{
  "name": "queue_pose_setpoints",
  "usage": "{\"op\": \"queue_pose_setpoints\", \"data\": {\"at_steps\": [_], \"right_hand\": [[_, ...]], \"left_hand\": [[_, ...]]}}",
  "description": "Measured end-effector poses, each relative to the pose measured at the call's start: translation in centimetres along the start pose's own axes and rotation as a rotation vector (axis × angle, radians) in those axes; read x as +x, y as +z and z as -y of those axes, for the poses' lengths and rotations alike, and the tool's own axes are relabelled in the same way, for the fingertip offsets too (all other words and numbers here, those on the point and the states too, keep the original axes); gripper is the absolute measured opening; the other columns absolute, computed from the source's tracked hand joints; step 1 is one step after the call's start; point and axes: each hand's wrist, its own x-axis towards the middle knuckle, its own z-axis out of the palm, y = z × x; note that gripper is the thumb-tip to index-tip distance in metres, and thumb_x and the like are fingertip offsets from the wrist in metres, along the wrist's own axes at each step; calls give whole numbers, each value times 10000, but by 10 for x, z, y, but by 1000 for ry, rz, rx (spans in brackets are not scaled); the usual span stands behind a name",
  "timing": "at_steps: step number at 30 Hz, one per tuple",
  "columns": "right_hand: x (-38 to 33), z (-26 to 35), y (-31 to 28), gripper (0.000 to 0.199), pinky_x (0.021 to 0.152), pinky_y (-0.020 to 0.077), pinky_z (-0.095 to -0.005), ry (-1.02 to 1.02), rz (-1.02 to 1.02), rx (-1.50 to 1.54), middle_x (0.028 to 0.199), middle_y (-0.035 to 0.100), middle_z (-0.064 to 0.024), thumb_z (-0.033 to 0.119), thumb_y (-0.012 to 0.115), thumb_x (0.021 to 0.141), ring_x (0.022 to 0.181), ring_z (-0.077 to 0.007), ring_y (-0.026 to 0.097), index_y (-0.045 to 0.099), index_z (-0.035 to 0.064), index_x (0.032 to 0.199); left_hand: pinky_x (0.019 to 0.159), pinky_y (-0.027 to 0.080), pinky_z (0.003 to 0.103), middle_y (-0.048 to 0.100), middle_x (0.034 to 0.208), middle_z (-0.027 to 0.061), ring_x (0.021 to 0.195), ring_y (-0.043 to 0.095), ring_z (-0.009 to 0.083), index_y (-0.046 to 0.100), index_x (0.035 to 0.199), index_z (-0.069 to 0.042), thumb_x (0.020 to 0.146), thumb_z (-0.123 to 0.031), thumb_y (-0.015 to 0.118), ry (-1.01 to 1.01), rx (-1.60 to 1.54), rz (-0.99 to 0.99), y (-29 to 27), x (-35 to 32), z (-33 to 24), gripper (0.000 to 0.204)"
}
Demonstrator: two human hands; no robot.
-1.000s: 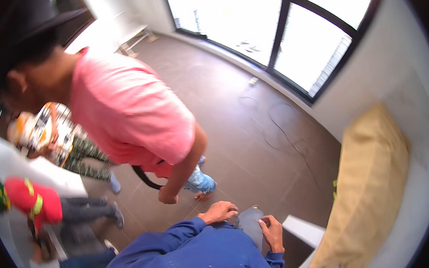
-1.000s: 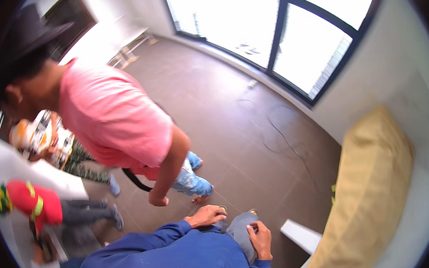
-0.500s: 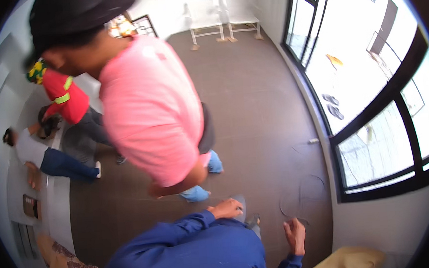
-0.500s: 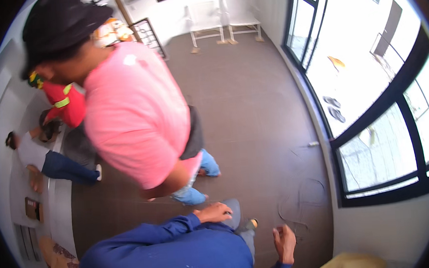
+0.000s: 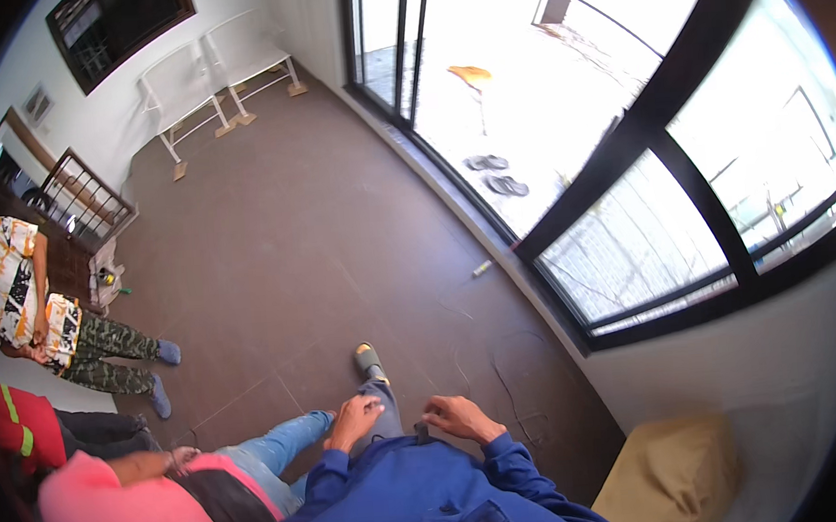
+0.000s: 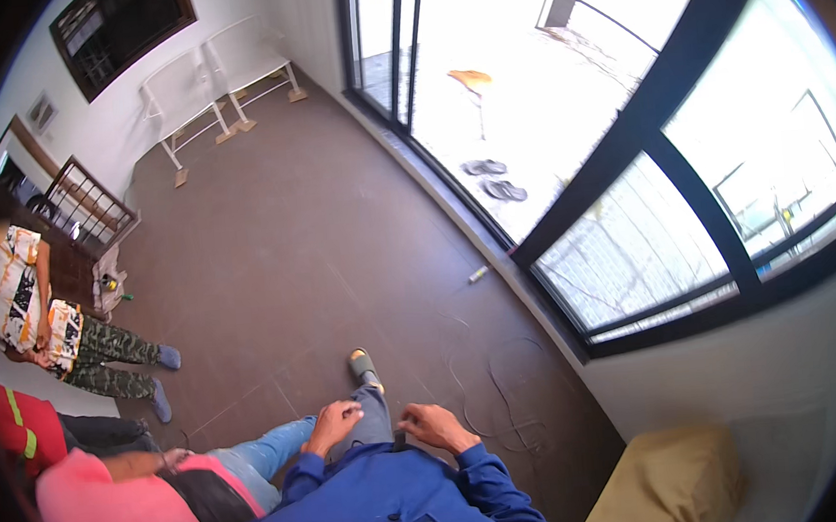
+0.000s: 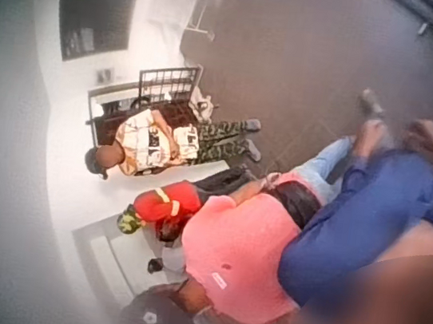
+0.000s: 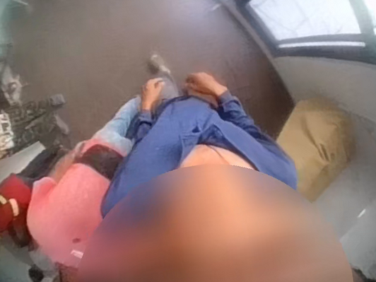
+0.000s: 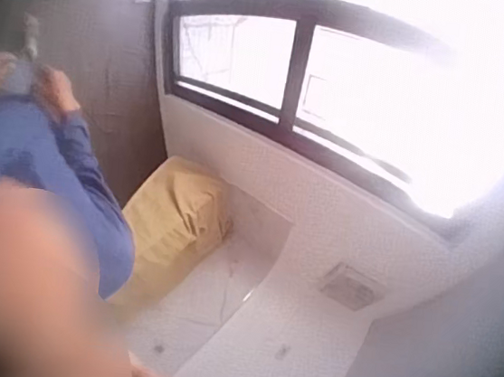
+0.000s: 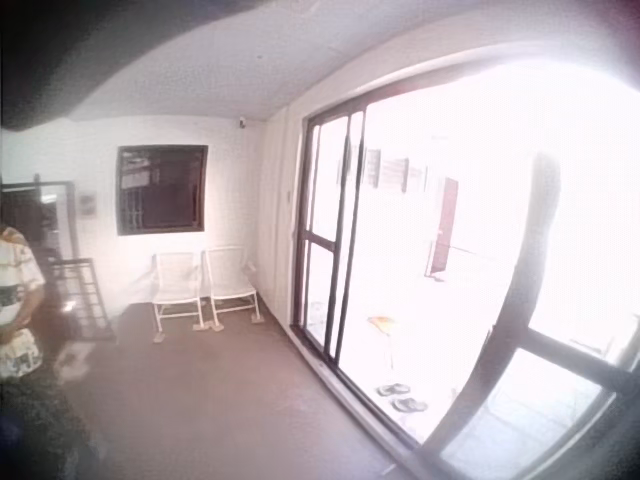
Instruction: The person sweeps debris on a tiled patio and a concrete driveway using a broom and dustpan. They gather the swept material into the dustpan and walk to a pile of cardboard and bags to deposit the contents.
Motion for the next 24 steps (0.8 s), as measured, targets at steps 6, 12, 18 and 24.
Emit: {"op": "queue_pose_setpoints", "data": {"at_steps": [6,12,18,24], "right_hand": [[111,-50,-57,254,717,515,-390,151,-153,26,884,690,-157,270,656,843,807,-330,665,664,39,948],[188,-109,-103,244,611,503,-293,339,-376,120,765,687,-104,221,627,868,685,-167,657,652,-19,904],[250,-163,-122,418,555,511,-314,798,-396,590,788,684,-125,394,578,901,637,-179,638,647,-16,949],[392,-175,-214,829,683,545,-444,1056,-313,853,1028,654,-234,688,498,827,877,-325,656,610,-80,1122]], "left_hand": [[781,507,344,689,930,130,875,656,251,680,1056,-57,849,-292,642,38,-267,-217,-121,155,-22,315],[770,522,368,704,913,87,864,668,286,704,1008,-117,789,-369,649,-217,116,-110,-167,233,19,338],[795,496,386,675,981,190,907,657,307,630,1113,-22,870,-397,617,-260,-26,-19,-165,297,80,446],[900,449,384,600,1197,225,1104,589,295,549,1223,33,902,-422,576,-483,-147,249,-175,408,14,558]]}}
